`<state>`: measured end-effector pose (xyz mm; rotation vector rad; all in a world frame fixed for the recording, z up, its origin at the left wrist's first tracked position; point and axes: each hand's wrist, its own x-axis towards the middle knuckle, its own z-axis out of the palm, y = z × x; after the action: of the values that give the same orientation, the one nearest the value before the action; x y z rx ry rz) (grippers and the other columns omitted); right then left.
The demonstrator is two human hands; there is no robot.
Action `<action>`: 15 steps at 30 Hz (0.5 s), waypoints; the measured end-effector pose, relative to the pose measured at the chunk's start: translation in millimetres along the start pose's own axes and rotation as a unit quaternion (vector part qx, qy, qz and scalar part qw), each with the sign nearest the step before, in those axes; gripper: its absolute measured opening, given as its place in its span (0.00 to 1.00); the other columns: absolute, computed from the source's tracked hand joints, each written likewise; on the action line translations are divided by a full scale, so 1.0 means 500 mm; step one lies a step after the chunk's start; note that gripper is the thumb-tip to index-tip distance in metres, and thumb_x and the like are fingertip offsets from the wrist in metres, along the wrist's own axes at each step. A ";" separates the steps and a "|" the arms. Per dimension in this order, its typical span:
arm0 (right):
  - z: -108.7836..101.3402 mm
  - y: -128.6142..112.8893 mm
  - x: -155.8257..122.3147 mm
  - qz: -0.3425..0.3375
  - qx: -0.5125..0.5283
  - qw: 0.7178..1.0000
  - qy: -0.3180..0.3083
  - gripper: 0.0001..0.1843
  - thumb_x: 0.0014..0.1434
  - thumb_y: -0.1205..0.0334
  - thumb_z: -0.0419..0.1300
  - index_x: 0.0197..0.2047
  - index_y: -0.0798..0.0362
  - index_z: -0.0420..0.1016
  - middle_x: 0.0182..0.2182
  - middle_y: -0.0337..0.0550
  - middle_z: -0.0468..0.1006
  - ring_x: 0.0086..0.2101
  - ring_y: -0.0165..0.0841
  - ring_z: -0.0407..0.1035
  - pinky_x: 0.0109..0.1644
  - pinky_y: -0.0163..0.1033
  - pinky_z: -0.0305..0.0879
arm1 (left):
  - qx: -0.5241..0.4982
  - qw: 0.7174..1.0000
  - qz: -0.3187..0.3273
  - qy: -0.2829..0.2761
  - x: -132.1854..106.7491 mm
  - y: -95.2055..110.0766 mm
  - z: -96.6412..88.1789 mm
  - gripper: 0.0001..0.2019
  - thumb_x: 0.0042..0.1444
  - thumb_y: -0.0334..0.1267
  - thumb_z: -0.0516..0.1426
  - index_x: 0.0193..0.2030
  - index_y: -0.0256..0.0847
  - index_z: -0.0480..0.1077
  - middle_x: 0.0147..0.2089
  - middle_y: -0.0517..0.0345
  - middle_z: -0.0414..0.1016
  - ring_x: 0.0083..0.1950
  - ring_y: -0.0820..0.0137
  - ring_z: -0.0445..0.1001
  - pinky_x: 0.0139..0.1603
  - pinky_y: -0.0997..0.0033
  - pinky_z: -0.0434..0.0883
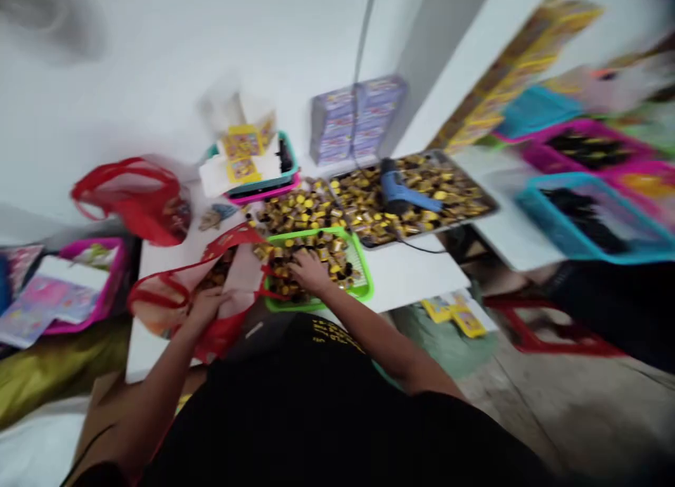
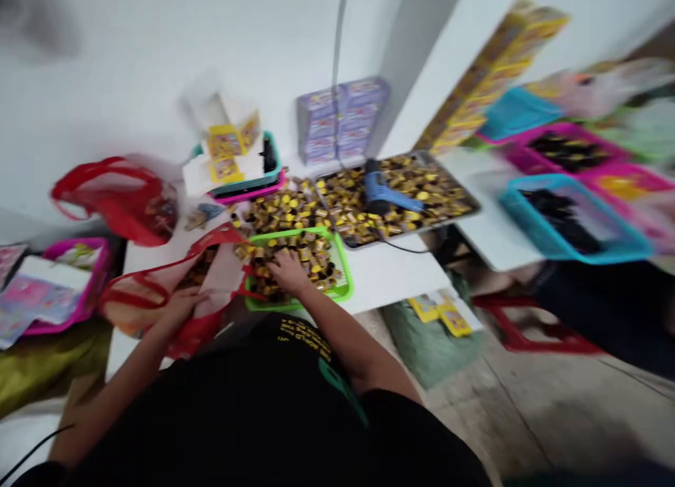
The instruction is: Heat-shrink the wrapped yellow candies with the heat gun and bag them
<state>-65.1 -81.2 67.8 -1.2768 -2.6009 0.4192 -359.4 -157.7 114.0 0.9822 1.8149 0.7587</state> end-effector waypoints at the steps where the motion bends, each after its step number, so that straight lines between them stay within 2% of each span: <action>1: 0.026 0.002 0.010 0.029 0.001 0.999 0.015 0.19 0.69 0.62 0.56 0.58 0.57 0.79 0.58 0.64 0.75 0.59 0.51 0.64 0.65 0.62 0.54 | -0.007 1.000 -0.017 0.014 -0.007 -0.021 -0.030 0.24 0.43 0.58 0.72 0.29 0.37 0.75 0.26 0.61 0.73 0.30 0.66 0.73 0.33 0.68 0.70; 2: 0.045 -0.002 0.016 0.041 0.001 0.999 0.030 0.21 0.70 0.59 0.56 0.61 0.57 0.77 0.61 0.65 0.73 0.62 0.52 0.62 0.67 0.62 0.52 | -0.017 0.999 -0.026 0.018 -0.010 -0.035 -0.045 0.25 0.37 0.58 0.74 0.25 0.38 0.73 0.23 0.62 0.70 0.28 0.67 0.71 0.31 0.69 0.67; 4: 0.060 -0.022 0.019 0.030 -0.003 0.998 0.054 0.23 0.71 0.55 0.55 0.64 0.56 0.74 0.63 0.63 0.71 0.64 0.52 0.59 0.69 0.61 0.48 | -0.039 0.999 -0.024 0.009 -0.004 -0.047 -0.048 0.26 0.31 0.59 0.74 0.22 0.39 0.71 0.21 0.64 0.67 0.26 0.69 0.66 0.28 0.71 0.62; 8: 0.045 -0.081 0.065 -0.048 -0.035 0.997 0.051 0.25 0.71 0.58 0.53 0.67 0.57 0.71 0.66 0.63 0.68 0.65 0.52 0.57 0.70 0.61 0.47 | -0.030 0.999 0.001 -0.042 0.012 -0.052 -0.024 0.27 0.32 0.60 0.72 0.19 0.39 0.67 0.20 0.65 0.62 0.25 0.74 0.58 0.27 0.73 0.56; 12: 0.038 -0.131 0.169 -0.104 -0.080 0.990 -0.056 0.23 0.71 0.65 0.47 0.63 0.58 0.73 0.61 0.63 0.72 0.60 0.49 0.62 0.64 0.56 0.57 | 0.002 0.995 0.008 -0.095 0.022 -0.061 -0.014 0.29 0.33 0.64 0.69 0.19 0.40 0.65 0.20 0.65 0.59 0.25 0.75 0.55 0.27 0.73 0.52; 15: 0.046 -0.142 0.227 -0.063 -0.105 0.986 -0.110 0.24 0.69 0.67 0.48 0.65 0.57 0.72 0.64 0.63 0.69 0.61 0.52 0.59 0.60 0.59 0.61 | 0.032 0.994 0.016 -0.105 0.032 -0.070 0.000 0.31 0.34 0.67 0.68 0.18 0.42 0.61 0.19 0.67 0.55 0.24 0.75 0.52 0.27 0.72 0.50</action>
<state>-192.8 -36.0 78.2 -1.1755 -2.9612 0.2822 -374.4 -161.1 78.5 1.0936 1.6530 0.5960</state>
